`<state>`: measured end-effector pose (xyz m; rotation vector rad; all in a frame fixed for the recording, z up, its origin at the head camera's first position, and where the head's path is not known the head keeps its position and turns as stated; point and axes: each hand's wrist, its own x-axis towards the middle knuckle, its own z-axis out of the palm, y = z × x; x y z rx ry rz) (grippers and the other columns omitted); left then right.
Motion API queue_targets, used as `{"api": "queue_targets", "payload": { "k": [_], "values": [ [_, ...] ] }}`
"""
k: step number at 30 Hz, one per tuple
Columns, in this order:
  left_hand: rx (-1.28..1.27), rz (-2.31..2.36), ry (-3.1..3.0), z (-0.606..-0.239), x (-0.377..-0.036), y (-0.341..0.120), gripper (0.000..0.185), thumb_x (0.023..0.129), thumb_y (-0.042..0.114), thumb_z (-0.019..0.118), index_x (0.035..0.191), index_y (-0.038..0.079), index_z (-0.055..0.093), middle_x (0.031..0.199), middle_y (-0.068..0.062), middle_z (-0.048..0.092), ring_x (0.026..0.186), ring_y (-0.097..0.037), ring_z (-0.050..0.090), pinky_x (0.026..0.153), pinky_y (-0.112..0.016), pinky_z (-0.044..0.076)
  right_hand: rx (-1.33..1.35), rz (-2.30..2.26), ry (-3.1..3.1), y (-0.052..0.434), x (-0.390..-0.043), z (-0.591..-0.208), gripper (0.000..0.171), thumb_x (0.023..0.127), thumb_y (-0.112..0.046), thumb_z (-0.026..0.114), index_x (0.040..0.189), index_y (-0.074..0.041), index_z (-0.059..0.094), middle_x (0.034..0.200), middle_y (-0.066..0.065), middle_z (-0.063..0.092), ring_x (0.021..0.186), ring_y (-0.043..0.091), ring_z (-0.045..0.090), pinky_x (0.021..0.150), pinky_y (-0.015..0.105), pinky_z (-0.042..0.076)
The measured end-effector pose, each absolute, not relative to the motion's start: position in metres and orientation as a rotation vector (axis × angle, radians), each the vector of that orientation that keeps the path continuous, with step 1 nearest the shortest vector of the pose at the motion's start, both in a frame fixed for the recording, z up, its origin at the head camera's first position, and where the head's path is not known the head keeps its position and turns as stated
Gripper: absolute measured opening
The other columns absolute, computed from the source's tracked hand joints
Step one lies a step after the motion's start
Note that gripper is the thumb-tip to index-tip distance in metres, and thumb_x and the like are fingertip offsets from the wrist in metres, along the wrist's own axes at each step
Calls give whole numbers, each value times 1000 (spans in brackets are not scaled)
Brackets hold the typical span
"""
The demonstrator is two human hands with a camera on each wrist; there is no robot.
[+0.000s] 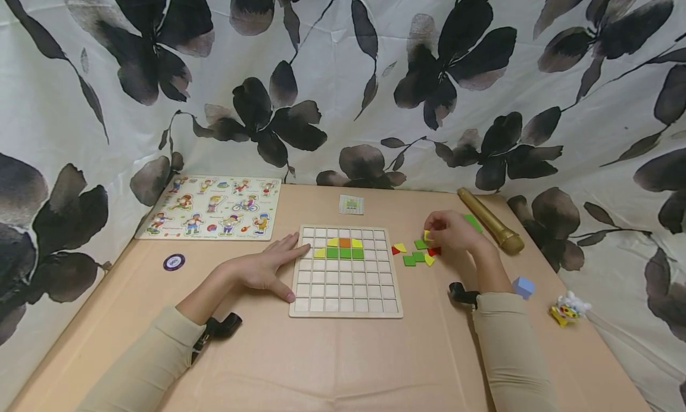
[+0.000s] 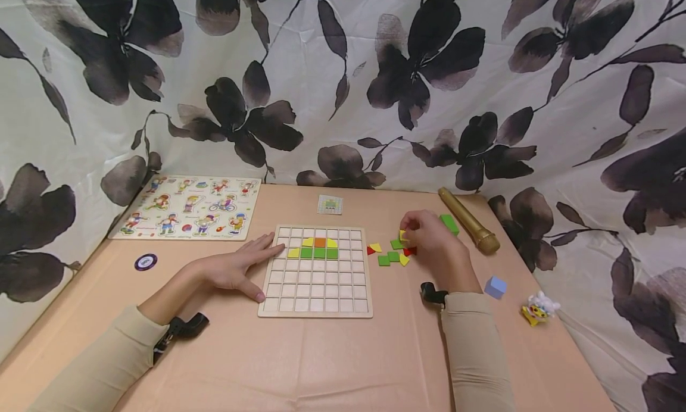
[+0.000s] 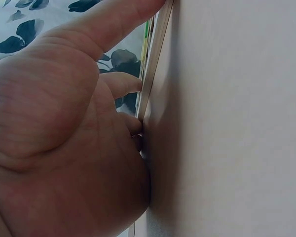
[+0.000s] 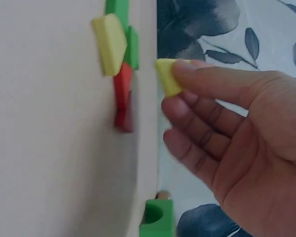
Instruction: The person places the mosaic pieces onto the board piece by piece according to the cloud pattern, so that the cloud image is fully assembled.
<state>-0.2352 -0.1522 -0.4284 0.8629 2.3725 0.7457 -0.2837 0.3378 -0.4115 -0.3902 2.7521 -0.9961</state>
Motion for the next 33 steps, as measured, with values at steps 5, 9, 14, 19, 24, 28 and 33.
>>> {"api": "queue_targets", "payload": {
  "k": [5, 9, 14, 19, 24, 28, 33],
  "values": [
    [865, 743, 2374, -429, -235, -152, 119, 76, 51, 89, 168, 17, 21, 175, -18, -11, 161, -43, -11, 127, -66, -1, -476, -1057, 2793, 325, -283, -402, 14, 99, -7, 67, 111, -3, 73, 101, 12, 65, 90, 28, 58, 73, 31, 52],
    [861, 743, 2374, -430, -235, -152, 119, 76, 51, 89, 168, 18, 21, 175, -17, -11, 161, -42, -12, 127, -67, -1, -532, -1153, 2737, 308, -281, -396, 14, 97, -6, 70, 111, -3, 74, 102, 13, 67, 90, 29, 62, 77, 32, 57],
    [866, 751, 2368, -430, -235, -152, 119, 76, 50, 89, 168, 18, 21, 175, -18, -11, 161, -42, -12, 127, -67, -1, -608, -1217, 2685, 285, -278, -395, 20, 94, -5, 74, 114, -2, 73, 103, 12, 69, 88, 27, 65, 75, 30, 59],
    [873, 752, 2367, -430, -236, -153, 118, 76, 50, 89, 168, 17, 21, 175, -19, -10, 161, -43, -12, 127, -67, -1, -684, -1202, 2645, 259, -275, -398, 18, 92, -5, 78, 110, -3, 75, 98, 9, 71, 82, 25, 64, 71, 27, 55],
    [869, 753, 2367, -431, -236, -153, 118, 76, 50, 89, 168, 18, 21, 175, -18, -10, 161, -42, -12, 126, -67, -1, -736, -1119, 2612, 234, -273, -403, 14, 91, -4, 78, 106, -5, 77, 92, 4, 72, 82, 22, 61, 69, 27, 54],
    [870, 756, 2369, -431, -236, -153, 118, 76, 50, 89, 168, 19, 21, 175, -18, -10, 161, -42, -12, 126, -67, -1, -773, -1031, 2591, 221, -271, -408, 13, 90, -1, 78, 101, -7, 78, 88, 2, 71, 81, 19, 61, 69, 27, 53],
    [874, 760, 2368, -430, -236, -153, 119, 76, 49, 89, 168, 18, 21, 175, -18, -10, 161, -43, -12, 126, -67, 0, -818, -942, 2604, 215, -270, -414, 14, 88, 1, 79, 96, -10, 78, 86, 0, 71, 79, 16, 61, 72, 27, 53]
  ]
}}
